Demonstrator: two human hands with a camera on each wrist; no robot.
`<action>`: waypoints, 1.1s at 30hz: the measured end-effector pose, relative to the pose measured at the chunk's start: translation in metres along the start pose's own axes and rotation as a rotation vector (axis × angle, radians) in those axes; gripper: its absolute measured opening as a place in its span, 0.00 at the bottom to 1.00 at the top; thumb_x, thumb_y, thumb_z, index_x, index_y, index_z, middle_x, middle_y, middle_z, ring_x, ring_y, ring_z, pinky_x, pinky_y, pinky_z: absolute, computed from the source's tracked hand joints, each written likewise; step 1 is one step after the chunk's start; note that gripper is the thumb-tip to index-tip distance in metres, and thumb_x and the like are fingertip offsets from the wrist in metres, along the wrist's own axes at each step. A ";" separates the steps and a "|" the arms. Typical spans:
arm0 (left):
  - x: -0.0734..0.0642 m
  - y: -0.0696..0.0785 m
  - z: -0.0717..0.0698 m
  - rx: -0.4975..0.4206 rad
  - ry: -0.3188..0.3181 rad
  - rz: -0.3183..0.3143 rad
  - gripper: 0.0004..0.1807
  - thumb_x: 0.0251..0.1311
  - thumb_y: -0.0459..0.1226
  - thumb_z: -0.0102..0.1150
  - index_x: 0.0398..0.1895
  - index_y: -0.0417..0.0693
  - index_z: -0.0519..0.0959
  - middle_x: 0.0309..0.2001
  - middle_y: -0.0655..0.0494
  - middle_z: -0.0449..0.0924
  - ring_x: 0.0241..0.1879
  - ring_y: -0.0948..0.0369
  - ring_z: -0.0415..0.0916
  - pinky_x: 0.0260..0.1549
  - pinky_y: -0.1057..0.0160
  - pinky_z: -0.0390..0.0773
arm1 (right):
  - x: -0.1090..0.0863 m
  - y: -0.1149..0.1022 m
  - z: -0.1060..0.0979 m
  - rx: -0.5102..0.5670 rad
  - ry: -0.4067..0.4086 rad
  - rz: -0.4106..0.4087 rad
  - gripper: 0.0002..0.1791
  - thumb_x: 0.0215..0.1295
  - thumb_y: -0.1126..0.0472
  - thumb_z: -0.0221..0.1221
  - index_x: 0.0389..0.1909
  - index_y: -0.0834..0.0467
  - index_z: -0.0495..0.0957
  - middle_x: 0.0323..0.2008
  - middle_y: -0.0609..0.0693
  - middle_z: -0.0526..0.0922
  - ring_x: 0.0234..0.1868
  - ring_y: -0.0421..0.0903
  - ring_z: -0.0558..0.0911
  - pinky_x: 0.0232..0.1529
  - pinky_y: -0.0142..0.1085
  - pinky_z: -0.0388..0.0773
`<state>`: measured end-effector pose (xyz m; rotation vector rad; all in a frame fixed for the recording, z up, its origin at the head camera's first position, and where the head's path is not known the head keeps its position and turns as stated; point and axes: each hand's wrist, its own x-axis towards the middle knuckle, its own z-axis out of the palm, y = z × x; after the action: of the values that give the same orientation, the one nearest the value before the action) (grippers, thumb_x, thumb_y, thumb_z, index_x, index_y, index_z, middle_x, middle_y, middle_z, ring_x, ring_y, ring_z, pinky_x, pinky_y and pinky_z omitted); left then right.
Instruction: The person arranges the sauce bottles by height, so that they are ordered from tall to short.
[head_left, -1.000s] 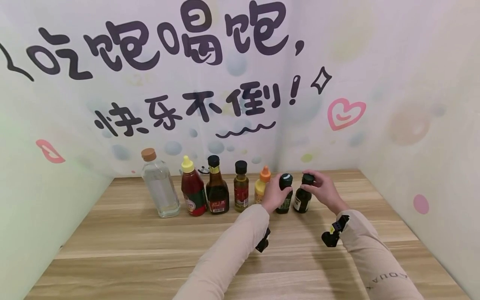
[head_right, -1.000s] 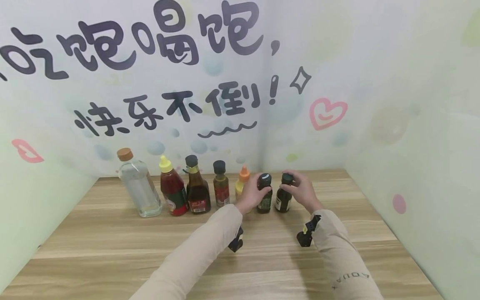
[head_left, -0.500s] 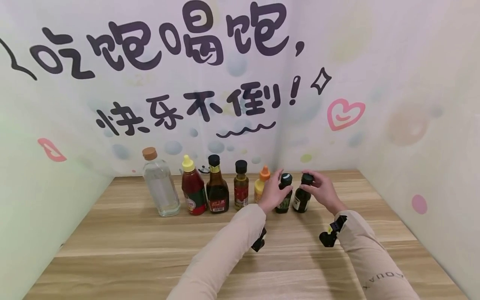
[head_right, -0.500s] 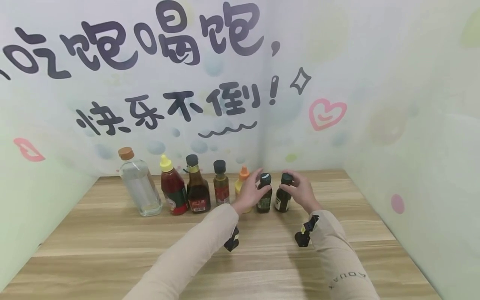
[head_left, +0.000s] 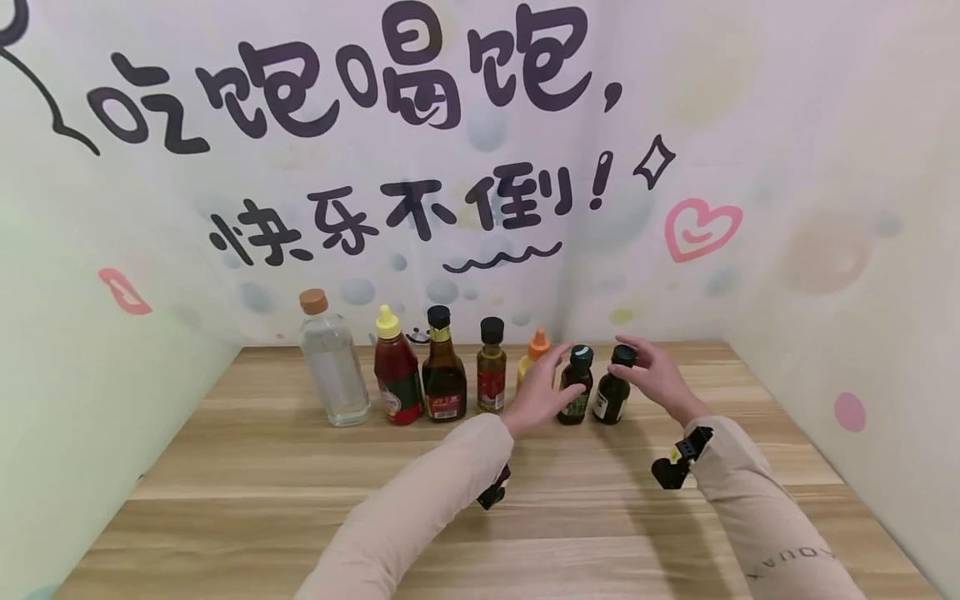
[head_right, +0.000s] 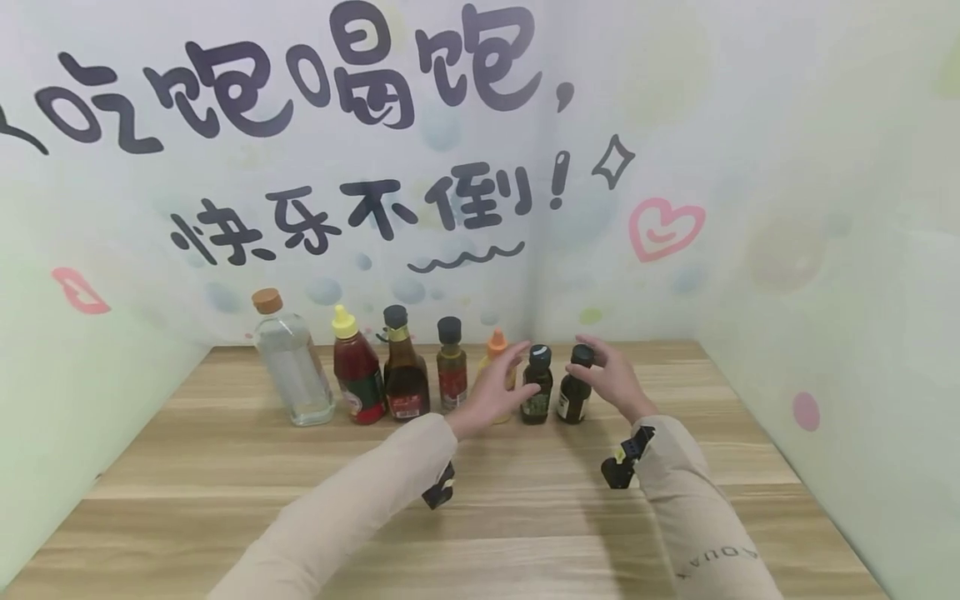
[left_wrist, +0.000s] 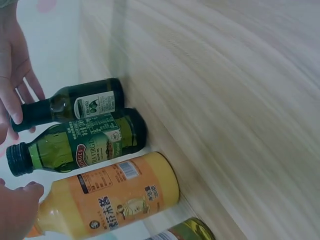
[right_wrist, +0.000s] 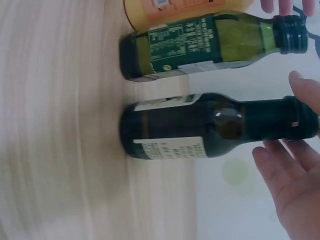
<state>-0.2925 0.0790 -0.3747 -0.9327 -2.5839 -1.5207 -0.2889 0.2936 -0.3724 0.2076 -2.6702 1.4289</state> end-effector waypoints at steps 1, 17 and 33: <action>-0.002 0.000 -0.002 -0.002 -0.008 0.003 0.33 0.56 0.37 0.57 0.65 0.50 0.57 0.63 0.53 0.59 0.60 0.56 0.59 0.55 0.58 0.63 | -0.001 -0.002 -0.002 -0.008 -0.010 0.008 0.33 0.59 0.56 0.57 0.64 0.59 0.57 0.59 0.67 0.62 0.57 0.63 0.65 0.49 0.55 0.66; -0.043 0.000 -0.065 -0.025 -0.105 0.037 0.30 0.55 0.38 0.58 0.61 0.45 0.63 0.59 0.49 0.65 0.57 0.55 0.63 0.54 0.56 0.63 | -0.032 -0.019 -0.043 -0.056 0.017 -0.053 0.33 0.64 0.52 0.50 0.64 0.65 0.53 0.61 0.68 0.58 0.60 0.65 0.58 0.52 0.58 0.60; -0.096 -0.032 -0.171 -0.021 0.126 0.012 0.28 0.55 0.35 0.58 0.58 0.35 0.63 0.57 0.42 0.65 0.57 0.50 0.62 0.56 0.53 0.60 | -0.058 -0.012 -0.053 -0.230 0.167 -0.223 0.26 0.62 0.60 0.54 0.57 0.69 0.63 0.53 0.67 0.68 0.54 0.52 0.69 0.53 0.40 0.67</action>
<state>-0.2778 -0.1159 -0.3372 -0.8228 -2.4761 -1.5534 -0.2277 0.3356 -0.3421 0.3369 -2.5527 1.0197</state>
